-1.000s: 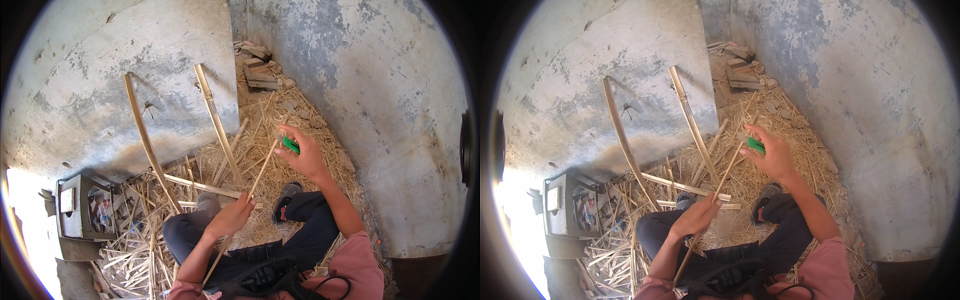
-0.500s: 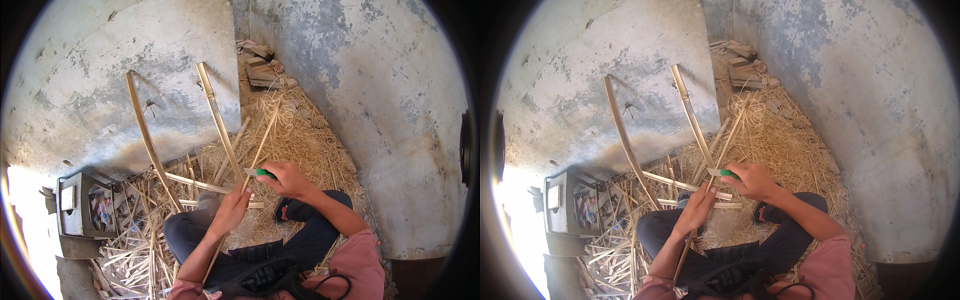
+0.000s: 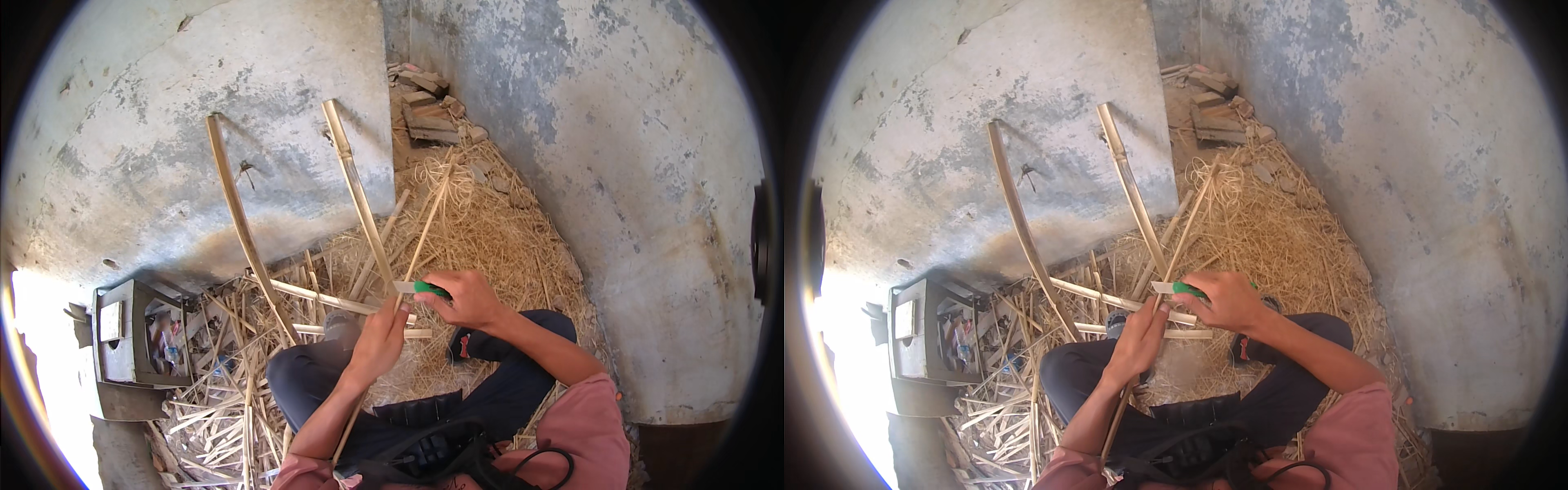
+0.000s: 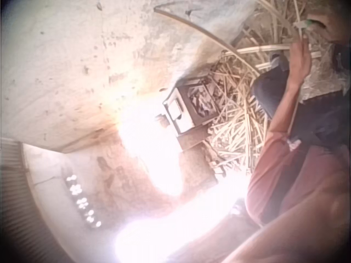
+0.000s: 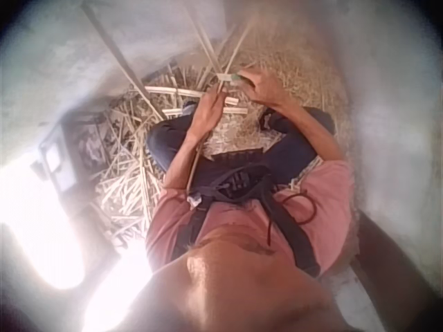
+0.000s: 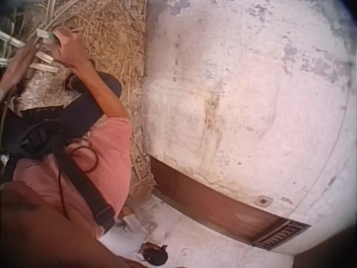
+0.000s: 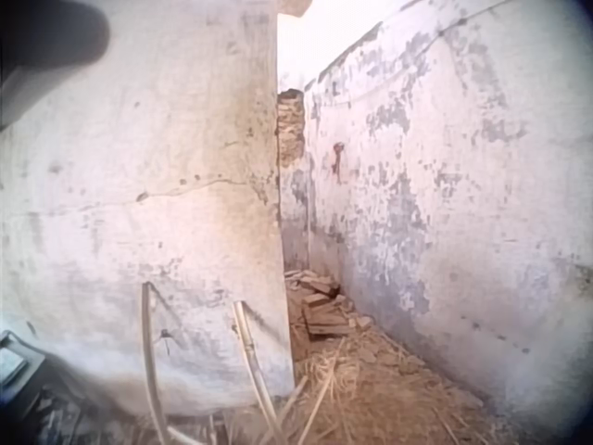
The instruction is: The person shaves thin strips of bamboo using a small knife while sitting on a floor covered in straw and debris.
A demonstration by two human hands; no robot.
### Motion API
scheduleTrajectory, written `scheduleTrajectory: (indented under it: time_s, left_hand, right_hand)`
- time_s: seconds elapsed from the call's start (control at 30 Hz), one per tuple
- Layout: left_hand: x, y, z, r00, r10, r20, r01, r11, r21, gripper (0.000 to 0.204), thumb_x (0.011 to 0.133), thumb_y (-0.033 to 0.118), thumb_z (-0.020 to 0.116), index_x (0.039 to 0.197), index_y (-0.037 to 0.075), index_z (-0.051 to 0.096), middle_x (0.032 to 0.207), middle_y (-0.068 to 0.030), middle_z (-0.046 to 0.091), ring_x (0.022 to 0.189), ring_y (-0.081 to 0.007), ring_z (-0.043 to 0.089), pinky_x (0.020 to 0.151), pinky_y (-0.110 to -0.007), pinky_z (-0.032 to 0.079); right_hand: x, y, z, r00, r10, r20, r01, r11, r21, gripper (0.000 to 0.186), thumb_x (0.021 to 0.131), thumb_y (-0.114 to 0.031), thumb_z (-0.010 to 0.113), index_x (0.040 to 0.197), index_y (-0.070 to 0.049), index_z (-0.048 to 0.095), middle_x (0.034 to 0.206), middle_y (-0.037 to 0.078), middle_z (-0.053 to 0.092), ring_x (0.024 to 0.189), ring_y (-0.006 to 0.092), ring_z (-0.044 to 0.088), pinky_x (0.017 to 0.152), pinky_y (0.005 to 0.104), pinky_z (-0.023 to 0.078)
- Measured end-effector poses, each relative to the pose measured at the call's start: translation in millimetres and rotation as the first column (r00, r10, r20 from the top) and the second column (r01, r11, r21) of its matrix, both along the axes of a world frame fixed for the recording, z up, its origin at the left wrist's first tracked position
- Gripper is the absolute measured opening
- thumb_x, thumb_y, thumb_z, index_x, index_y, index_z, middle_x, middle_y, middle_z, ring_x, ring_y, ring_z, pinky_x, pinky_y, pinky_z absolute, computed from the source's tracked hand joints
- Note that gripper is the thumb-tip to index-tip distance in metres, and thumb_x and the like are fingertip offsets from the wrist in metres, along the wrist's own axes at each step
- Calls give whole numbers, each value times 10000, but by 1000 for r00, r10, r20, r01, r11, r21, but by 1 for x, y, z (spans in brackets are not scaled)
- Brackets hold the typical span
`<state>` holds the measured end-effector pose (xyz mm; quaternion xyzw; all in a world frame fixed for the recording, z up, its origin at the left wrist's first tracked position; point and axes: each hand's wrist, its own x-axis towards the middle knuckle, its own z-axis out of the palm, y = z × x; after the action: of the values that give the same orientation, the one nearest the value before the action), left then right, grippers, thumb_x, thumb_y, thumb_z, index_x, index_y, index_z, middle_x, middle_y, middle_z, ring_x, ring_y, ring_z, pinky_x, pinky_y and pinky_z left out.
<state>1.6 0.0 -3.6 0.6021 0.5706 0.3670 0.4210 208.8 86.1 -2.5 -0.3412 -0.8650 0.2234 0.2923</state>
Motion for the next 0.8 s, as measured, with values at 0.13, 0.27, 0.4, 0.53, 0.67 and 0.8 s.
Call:
scheduleTrajectory:
  time_s: [0.13,0.27,0.4,0.53,0.67,0.8]
  left_hand:
    - [1,1,-3,1000,14,-7,-14,1000,15,241,1126,209,521,1243,11,593,872,-321,674,905,-568,639,737,-560,478]
    - [4,2,-1,1000,22,-19,-23,1000,-10,239,1126,202,517,1231,1,593,838,-322,666,877,-570,638,720,-564,471]
    - [5,1,-1,999,23,-45,-24,1000,-20,246,1127,197,515,1222,-16,590,809,-317,656,858,-563,640,705,-568,459]
    - [5,1,-2,999,26,-40,-28,998,-58,247,1127,196,515,1214,-22,592,813,-318,661,853,-556,651,702,-579,455]
    - [6,1,3,998,7,-57,-11,997,-76,248,1127,196,517,1211,-25,592,827,-325,664,860,-559,650,714,-596,455]
    - [8,-8,-8,998,-29,-48,28,999,-24,243,1125,196,517,1209,-22,585,838,-332,664,886,-570,638,739,-609,455]
  right_hand:
    - [0,0,2,1000,-17,-9,17,1000,14,318,1004,-401,731,1002,-84,746,826,104,729,697,324,720,604,428,559]
    - [2,-1,4,999,-42,-1,42,999,10,314,986,-386,762,1009,-72,764,831,114,735,677,320,713,603,415,555]
    - [6,4,0,993,-104,-56,107,993,55,310,970,-377,787,1023,-72,781,835,119,737,654,308,703,589,403,545]
    - [8,9,3,997,-81,10,80,995,56,305,988,-388,760,1023,-86,777,809,102,733,644,308,704,576,417,543]
    - [12,12,7,984,-175,25,174,984,28,317,1010,-370,749,1031,-55,783,755,124,703,579,254,659,550,382,504]
    - [55,67,23,907,-411,92,408,911,49,345,1039,-381,715,1026,-42,776,702,120,658,541,206,585,524,374,437]
